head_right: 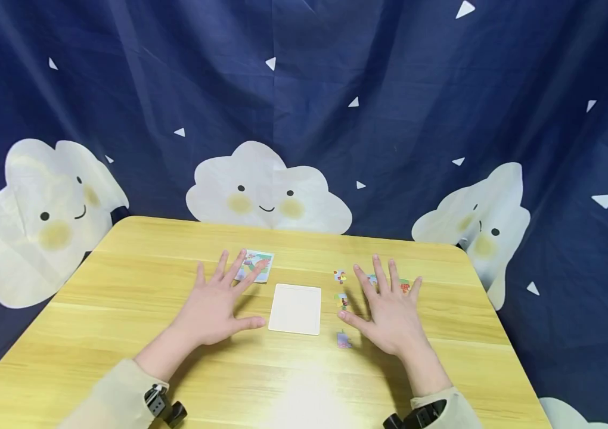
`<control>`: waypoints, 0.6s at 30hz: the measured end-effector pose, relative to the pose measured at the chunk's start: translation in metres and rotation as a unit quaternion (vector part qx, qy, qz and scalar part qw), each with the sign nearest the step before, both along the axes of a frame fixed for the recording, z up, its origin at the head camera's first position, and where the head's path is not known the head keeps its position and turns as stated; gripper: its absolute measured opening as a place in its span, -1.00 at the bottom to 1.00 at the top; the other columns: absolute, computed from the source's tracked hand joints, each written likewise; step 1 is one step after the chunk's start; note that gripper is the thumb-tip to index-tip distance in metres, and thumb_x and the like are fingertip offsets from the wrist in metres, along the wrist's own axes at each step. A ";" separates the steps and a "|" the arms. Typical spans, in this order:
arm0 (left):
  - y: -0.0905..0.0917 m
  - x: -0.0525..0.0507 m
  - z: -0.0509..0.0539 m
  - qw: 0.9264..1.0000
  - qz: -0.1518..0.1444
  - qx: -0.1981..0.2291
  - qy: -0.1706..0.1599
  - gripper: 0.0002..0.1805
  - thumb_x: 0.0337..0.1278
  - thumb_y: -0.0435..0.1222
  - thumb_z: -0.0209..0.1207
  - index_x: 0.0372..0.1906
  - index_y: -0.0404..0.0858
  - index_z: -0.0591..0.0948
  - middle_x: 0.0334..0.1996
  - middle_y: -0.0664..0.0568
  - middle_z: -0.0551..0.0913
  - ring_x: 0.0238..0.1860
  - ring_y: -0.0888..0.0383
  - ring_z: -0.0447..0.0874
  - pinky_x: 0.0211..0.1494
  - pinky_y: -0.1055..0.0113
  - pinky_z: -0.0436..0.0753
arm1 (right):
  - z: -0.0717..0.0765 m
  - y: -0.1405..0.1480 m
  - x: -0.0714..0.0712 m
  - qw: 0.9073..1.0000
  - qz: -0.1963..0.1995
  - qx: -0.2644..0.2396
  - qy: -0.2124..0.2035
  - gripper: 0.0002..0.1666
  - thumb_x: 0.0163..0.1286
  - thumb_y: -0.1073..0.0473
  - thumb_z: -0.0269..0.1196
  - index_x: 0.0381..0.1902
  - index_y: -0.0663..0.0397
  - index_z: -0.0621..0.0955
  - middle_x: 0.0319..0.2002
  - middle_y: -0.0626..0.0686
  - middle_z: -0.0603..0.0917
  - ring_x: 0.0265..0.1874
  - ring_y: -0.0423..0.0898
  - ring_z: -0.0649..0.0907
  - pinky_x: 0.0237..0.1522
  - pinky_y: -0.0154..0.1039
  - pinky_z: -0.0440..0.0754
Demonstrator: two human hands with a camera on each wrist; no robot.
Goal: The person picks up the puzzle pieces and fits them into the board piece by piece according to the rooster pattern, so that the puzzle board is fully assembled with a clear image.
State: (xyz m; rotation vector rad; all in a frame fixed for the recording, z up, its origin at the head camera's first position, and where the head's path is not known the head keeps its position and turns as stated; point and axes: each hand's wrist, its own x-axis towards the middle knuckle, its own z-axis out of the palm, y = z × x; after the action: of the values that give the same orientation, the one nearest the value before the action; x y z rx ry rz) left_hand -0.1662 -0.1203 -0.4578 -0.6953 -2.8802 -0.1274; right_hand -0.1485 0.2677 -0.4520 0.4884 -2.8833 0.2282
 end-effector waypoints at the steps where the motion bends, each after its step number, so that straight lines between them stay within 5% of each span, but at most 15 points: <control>1: 0.001 0.000 -0.001 1.000 0.000 -0.003 -0.002 0.25 -0.03 0.76 -0.30 0.73 0.27 -0.16 0.72 -0.04 -0.27 0.67 -0.28 -0.35 0.43 -0.63 -0.12 | -0.001 -0.001 0.000 1.000 0.000 0.000 -0.001 0.21 0.32 -0.66 0.15 0.74 -0.28 0.13 0.73 0.15 -0.11 0.66 0.32 -0.12 0.28 0.77 -0.29; 8: 0.007 0.002 -0.005 1.000 -0.019 0.009 -0.001 0.22 0.04 0.72 -0.20 0.74 0.18 0.07 0.72 -0.11 -0.10 0.67 -0.25 -0.29 0.44 -0.60 0.00 | -0.004 -0.005 -0.004 1.000 0.006 -0.005 -0.004 0.19 0.33 -0.66 0.13 0.73 -0.26 0.15 0.73 0.12 -0.10 0.65 0.31 -0.02 0.31 0.75 -0.27; 18: 0.014 0.005 -0.015 0.999 -0.035 0.012 0.005 0.15 0.14 0.64 -0.07 0.74 0.19 0.03 0.73 0.06 -0.24 0.65 -0.29 0.00 0.42 -0.59 0.10 | -0.008 -0.009 -0.006 1.000 0.014 -0.017 0.001 0.13 0.37 -0.61 0.16 0.68 -0.14 0.27 0.70 0.19 0.05 0.63 0.31 0.07 0.30 0.75 -0.17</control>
State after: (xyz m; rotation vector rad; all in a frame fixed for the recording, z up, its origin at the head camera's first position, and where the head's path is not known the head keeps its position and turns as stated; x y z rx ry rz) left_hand -0.1613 -0.1058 -0.4725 -0.7915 -2.8406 -0.1656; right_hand -0.1542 0.2587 -0.4604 0.5216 -2.8669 0.2814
